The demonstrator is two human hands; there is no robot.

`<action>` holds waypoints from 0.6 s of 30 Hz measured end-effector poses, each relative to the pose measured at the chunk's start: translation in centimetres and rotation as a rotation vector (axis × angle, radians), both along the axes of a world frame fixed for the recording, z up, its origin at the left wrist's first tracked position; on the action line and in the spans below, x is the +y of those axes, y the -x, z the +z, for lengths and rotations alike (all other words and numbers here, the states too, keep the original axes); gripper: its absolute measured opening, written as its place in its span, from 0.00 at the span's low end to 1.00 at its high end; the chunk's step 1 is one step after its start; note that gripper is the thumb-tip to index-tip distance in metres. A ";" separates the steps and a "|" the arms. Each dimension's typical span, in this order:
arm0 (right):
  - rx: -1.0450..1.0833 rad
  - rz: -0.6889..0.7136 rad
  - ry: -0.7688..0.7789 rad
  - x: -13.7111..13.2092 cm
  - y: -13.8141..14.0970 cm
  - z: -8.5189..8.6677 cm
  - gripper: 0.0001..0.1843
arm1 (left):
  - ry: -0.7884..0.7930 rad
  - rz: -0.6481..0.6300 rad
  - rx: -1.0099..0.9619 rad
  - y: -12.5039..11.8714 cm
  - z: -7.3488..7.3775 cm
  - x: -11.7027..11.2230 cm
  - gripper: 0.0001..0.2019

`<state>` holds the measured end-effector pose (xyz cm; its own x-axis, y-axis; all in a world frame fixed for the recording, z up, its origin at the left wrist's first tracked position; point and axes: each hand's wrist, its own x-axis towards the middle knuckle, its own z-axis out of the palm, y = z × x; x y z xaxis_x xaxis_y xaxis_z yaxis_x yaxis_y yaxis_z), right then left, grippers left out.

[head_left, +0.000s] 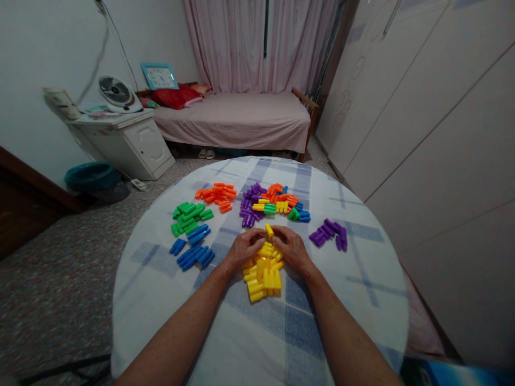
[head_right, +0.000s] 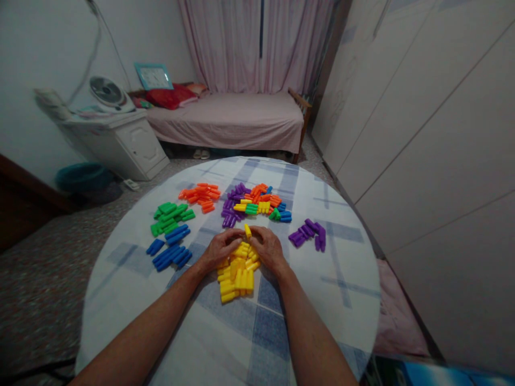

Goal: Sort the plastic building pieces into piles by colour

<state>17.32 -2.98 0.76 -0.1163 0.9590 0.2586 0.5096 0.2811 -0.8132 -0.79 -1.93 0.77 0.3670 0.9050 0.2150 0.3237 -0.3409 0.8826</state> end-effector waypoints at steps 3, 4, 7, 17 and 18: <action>0.015 0.009 0.008 0.0 0.1 0.1 0.18 | -0.023 -0.023 -0.017 0.0 0.2 0.0 0.14; 0.018 0.014 0.011 0.0 0.1 0.1 0.18 | -0.032 -0.034 -0.022 0.0 0.3 0.0 0.14; 0.016 -0.007 0.021 0.0 0.1 0.1 0.18 | -0.047 -0.057 -0.022 0.1 0.2 0.1 0.14; -0.007 -0.071 0.011 0.1 0.3 0.0 0.17 | -0.083 -0.083 0.023 0.2 -0.1 0.2 0.13; -0.007 -0.078 0.006 0.1 0.3 0.0 0.17 | -0.084 -0.081 0.025 0.2 -0.1 0.2 0.13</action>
<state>16.98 -2.93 0.78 -0.0434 0.9667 0.2521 0.5356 0.2355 -0.8110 -0.98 -1.77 0.70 0.4443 0.8515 0.2785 0.3136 -0.4390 0.8420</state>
